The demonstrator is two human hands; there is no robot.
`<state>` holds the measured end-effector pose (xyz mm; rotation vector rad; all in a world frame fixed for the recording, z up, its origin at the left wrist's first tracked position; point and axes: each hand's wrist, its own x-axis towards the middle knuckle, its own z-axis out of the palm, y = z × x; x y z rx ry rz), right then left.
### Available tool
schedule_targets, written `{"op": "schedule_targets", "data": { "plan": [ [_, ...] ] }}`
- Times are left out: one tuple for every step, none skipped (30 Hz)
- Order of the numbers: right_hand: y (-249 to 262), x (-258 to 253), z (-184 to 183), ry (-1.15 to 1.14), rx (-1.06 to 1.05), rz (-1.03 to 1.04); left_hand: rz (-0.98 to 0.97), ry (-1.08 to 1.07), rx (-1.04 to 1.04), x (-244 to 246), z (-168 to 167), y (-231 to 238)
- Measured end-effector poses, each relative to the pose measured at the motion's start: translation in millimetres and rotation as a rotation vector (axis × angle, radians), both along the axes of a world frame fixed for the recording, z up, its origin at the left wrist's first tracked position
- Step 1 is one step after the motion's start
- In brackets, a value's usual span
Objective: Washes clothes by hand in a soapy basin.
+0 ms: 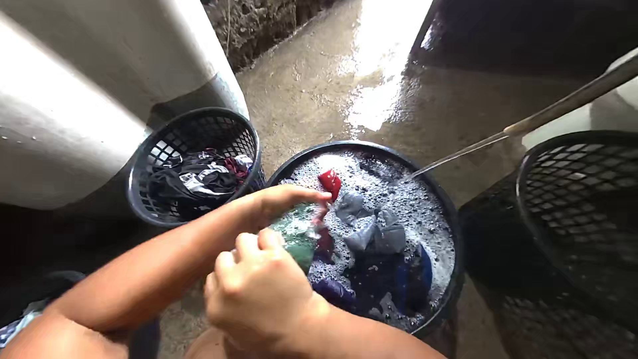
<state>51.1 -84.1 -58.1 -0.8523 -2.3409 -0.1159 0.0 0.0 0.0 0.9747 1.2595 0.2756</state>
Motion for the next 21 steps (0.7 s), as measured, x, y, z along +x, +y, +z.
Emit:
{"op": "schedule_targets", "data": {
  "plan": [
    [-2,-4,-3,-0.026,0.007,0.004,-0.159,0.044,0.023,-5,-9,11],
    [-3,-7,-6,-0.053,0.003,0.015,-0.319,0.085,0.071,-10,-22,23],
    [-4,-9,-8,-0.076,-0.021,0.032,-0.447,0.139,0.137,-11,-35,32],
    [-4,-10,-9,-0.097,-0.050,0.053,-0.536,0.225,0.204,-9,-41,34],
    [-5,-9,-11,-0.110,-0.094,0.082,-0.606,0.325,0.266,-5,-40,31],
    [-7,-9,-13,-0.100,-0.141,0.111,-0.690,0.412,0.301,1,-37,29],
    [-7,-10,-17,-0.071,-0.191,0.132,-0.764,0.465,0.340,5,-38,27],
    [-8,-11,-21,-0.056,-0.253,0.141,-0.814,0.507,0.353,10,-39,26],
    [-8,-11,-23,-0.091,-0.367,0.150,-0.840,0.551,0.350,15,-40,25],
    [-7,-11,-19,-0.151,-0.537,0.169,-0.856,0.589,0.358,18,-41,23],
    [-4,-11,-16,-0.206,-0.681,0.190,-0.865,0.622,0.388,20,-47,22],
    [0,-12,-14,-0.239,-0.782,0.210,-0.878,0.655,0.431,20,-53,20],
    [0,-12,-17,-0.223,-0.816,0.216,-0.895,0.689,0.502,19,-62,17],
    [-1,-12,-24,-0.165,-0.787,0.214,-0.904,0.734,0.578,16,-69,16],
    [-3,-11,-35,-0.073,-0.647,0.201,-0.911,0.812,0.531,20,-61,16],
    [-1,-12,-52,0.040,-0.386,0.180,-0.884,0.881,0.514,20,-52,19],
    [8,-12,-69,0.153,-0.110,0.166,-0.835,0.942,0.538,15,-42,25],
    [23,-10,-80,0.258,0.079,0.167,-0.757,0.990,0.599,5,-30,34],
    [39,-5,-86,0.339,0.169,0.159,-0.649,1.012,0.681,-10,-14,43],
    [53,4,-90,0.354,0.135,0.145,-0.533,1.037,0.769,-29,3,53],
    [65,17,-92,0.299,0.007,0.114,-0.437,1.082,0.844,-49,20,62]
  ]
}}
